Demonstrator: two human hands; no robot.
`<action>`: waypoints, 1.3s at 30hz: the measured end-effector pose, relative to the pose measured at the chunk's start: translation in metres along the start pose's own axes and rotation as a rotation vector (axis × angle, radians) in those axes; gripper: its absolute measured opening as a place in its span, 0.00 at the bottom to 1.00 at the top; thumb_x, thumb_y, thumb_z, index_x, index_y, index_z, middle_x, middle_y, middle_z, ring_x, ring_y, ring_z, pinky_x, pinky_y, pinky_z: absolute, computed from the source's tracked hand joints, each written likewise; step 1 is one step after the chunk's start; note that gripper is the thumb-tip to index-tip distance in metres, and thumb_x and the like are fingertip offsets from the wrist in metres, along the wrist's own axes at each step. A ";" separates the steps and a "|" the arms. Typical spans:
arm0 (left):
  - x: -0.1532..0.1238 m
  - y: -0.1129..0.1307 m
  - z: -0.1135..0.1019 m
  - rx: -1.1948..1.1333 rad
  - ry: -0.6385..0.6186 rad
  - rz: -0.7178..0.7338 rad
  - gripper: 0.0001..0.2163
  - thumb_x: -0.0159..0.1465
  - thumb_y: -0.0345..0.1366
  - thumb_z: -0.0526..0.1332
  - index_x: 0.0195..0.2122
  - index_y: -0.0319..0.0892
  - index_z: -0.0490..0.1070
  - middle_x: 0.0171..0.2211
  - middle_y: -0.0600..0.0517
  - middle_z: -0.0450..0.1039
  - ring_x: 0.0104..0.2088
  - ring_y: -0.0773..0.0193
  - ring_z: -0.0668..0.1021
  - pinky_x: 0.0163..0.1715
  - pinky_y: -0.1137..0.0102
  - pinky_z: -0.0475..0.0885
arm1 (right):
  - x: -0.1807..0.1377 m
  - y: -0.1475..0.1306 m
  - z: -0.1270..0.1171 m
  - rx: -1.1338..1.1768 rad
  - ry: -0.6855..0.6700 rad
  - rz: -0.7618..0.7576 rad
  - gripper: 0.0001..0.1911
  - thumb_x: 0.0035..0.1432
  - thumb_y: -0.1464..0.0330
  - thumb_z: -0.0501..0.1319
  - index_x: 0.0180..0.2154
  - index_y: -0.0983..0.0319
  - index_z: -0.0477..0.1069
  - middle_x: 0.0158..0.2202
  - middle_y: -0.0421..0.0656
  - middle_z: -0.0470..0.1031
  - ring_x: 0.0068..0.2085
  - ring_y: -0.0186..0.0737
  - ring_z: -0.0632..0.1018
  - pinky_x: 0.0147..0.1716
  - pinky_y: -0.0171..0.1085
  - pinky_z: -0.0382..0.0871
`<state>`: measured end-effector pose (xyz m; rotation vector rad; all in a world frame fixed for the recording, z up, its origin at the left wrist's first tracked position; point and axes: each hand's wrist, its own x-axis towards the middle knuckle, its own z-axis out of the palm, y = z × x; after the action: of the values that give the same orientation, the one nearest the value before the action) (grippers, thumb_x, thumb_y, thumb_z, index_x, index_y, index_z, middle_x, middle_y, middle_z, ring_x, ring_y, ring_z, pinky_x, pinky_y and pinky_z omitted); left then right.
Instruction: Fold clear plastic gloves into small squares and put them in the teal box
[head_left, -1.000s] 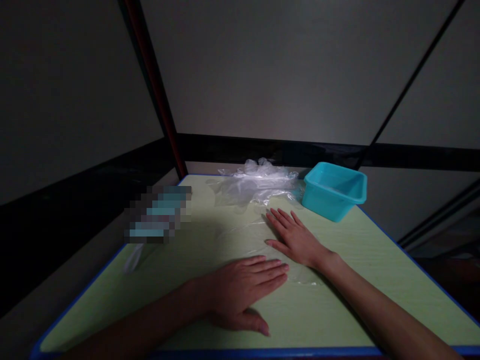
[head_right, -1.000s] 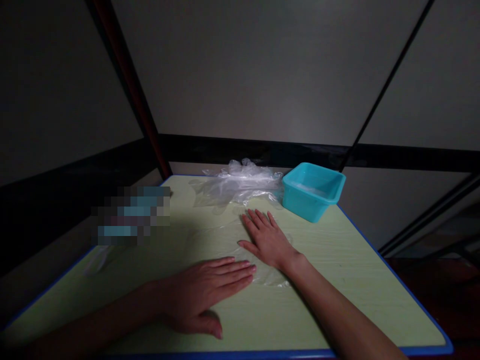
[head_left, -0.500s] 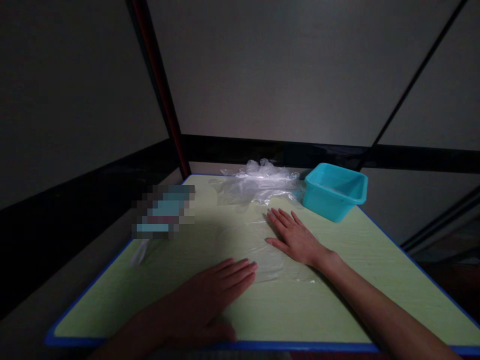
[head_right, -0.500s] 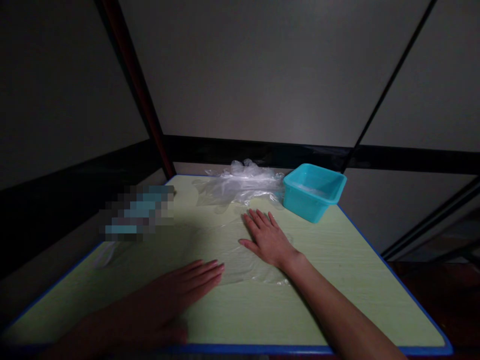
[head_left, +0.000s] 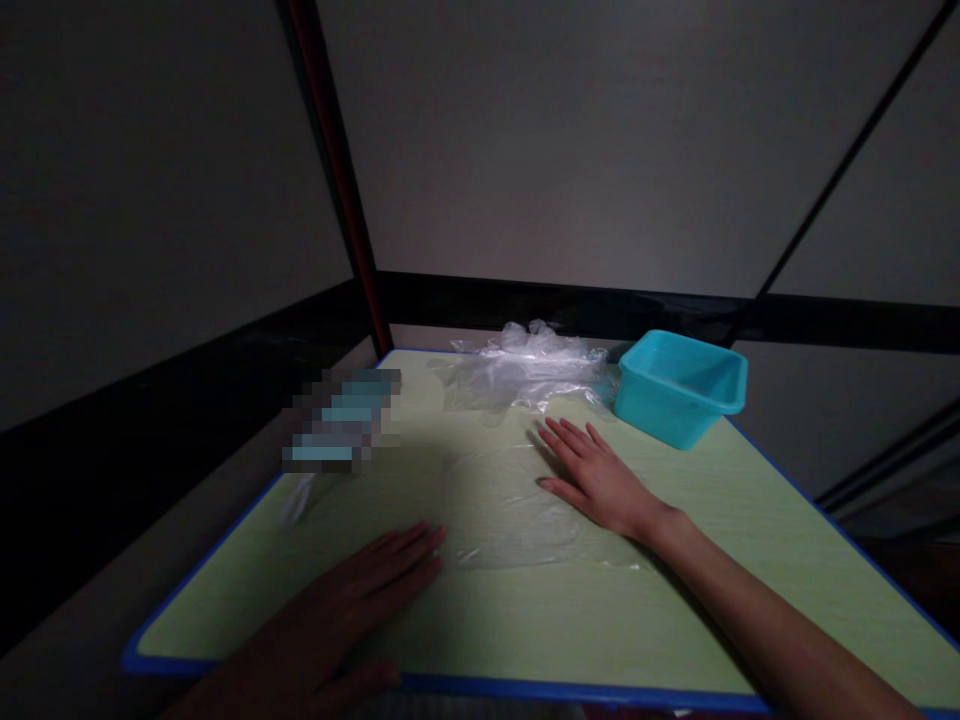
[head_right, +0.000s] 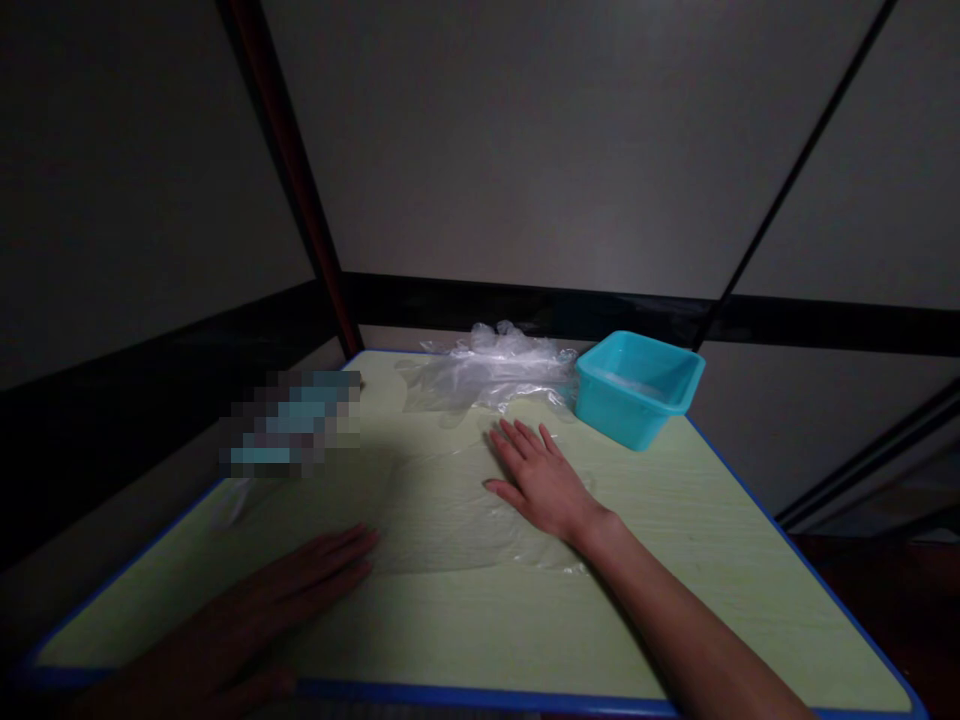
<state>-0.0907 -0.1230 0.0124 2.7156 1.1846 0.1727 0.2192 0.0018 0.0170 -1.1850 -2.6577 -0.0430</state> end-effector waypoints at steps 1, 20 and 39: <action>0.000 0.000 0.001 0.002 0.006 -0.005 0.32 0.60 0.50 0.51 0.61 0.50 0.37 0.61 0.53 0.41 0.59 0.54 0.54 0.55 0.60 0.54 | 0.000 -0.003 -0.003 0.031 -0.004 -0.025 0.32 0.59 0.54 0.46 0.59 0.64 0.46 0.61 0.50 0.47 0.61 0.45 0.49 0.57 0.50 0.41; 0.004 0.002 0.000 -0.024 0.059 -0.053 0.26 0.61 0.47 0.52 0.59 0.55 0.44 0.61 0.54 0.42 0.57 0.53 0.58 0.52 0.60 0.60 | -0.003 -0.002 -0.016 0.310 -0.272 -0.288 0.50 0.42 0.47 0.59 0.60 0.59 0.41 0.62 0.49 0.39 0.61 0.48 0.43 0.57 0.50 0.38; 0.063 0.040 -0.008 -0.093 0.068 0.100 0.32 0.58 0.43 0.58 0.59 0.38 0.47 0.61 0.46 0.44 0.60 0.60 0.51 0.58 0.65 0.49 | -0.002 -0.010 0.002 0.161 -0.044 -0.106 0.27 0.63 0.62 0.43 0.61 0.62 0.41 0.62 0.46 0.44 0.61 0.42 0.45 0.58 0.48 0.42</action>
<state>-0.0203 -0.1027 0.0304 2.7085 1.0304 0.3274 0.2131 -0.0060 0.0154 -1.0054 -2.7014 0.1776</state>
